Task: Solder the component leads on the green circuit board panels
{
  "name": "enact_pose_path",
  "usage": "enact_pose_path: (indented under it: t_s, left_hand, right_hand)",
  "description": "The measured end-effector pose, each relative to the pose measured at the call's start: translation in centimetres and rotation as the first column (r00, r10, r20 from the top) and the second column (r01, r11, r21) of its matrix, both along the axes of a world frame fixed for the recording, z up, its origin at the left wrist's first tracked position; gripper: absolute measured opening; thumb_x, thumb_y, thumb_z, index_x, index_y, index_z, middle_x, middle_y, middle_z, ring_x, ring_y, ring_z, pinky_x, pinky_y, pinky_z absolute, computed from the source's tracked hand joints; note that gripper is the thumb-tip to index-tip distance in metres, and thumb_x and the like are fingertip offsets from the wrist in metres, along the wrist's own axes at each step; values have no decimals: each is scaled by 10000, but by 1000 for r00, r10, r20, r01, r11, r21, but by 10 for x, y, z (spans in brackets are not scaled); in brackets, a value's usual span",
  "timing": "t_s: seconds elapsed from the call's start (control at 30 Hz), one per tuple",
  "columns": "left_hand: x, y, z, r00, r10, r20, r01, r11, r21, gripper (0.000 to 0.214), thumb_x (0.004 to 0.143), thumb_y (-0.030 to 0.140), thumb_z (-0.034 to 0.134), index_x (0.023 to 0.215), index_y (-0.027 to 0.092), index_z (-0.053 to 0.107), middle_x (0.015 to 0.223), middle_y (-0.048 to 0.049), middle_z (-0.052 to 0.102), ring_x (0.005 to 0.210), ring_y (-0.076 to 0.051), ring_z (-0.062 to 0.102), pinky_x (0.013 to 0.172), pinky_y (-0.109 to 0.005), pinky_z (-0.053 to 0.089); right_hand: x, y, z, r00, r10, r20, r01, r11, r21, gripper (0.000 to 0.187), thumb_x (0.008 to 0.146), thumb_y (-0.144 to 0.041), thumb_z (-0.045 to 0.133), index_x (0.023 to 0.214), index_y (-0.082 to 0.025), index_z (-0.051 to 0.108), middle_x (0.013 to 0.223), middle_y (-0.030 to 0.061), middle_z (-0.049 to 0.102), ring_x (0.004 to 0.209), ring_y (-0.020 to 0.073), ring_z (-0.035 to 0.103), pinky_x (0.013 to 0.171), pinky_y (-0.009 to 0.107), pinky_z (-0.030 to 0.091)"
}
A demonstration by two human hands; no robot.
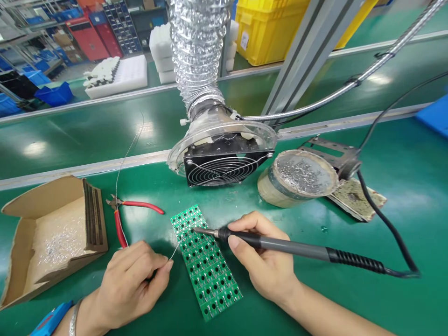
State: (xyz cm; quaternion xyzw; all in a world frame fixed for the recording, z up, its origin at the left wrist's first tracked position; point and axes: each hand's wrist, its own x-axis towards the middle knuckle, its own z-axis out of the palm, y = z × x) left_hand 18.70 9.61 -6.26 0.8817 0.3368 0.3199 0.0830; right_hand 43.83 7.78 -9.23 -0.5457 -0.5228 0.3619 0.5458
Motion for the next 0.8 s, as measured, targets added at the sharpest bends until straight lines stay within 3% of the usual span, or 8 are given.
enact_pose_path:
  t_s: [0.13, 0.33, 0.63, 0.8]
  left_hand:
    - [-3, -1, 0, 1000, 1, -6, -1, 1000, -12, 149, 836, 66, 608, 767, 176, 533, 601, 29, 534, 545, -113, 408, 496, -277, 300]
    - [-5, -2, 0, 1000, 2, 0, -2, 1000, -16, 144, 828, 58, 615, 777, 172, 544, 608, 29, 545, 542, -109, 414, 492, -274, 303]
    - [-5, -1, 1, 1000, 2, 7, -2, 1000, -28, 152, 829, 59, 615, 771, 174, 536, 599, 30, 528, 531, -103, 408, 490, -269, 304]
    - [-4, -1, 2, 1000, 7, 12, -7, 1000, -24, 152, 838, 67, 608, 772, 181, 532, 597, 31, 532, 530, -102, 414, 491, -260, 310]
  right_hand:
    - [1, -1, 4, 990, 55, 127, -55, 998, 0, 8, 841, -242, 651, 844, -243, 658, 590, 1, 580, 487, 139, 501, 449, 263, 427]
    - [0, -3, 5, 983, 67, 169, -68, 998, 2, 12, 841, -240, 651, 849, -248, 654, 580, -2, 584, 472, 139, 501, 432, 263, 423]
    - [-2, 0, 5, 999, -34, 18, 33, 999, 40, 10, 828, -247, 661, 830, -240, 667, 581, -20, 569, 459, 119, 462, 424, 243, 366]
    - [-3, 0, 2, 998, -50, -49, 50, 999, -3, 60, 820, -276, 668, 826, -217, 662, 601, -6, 551, 481, 124, 452, 431, 253, 357]
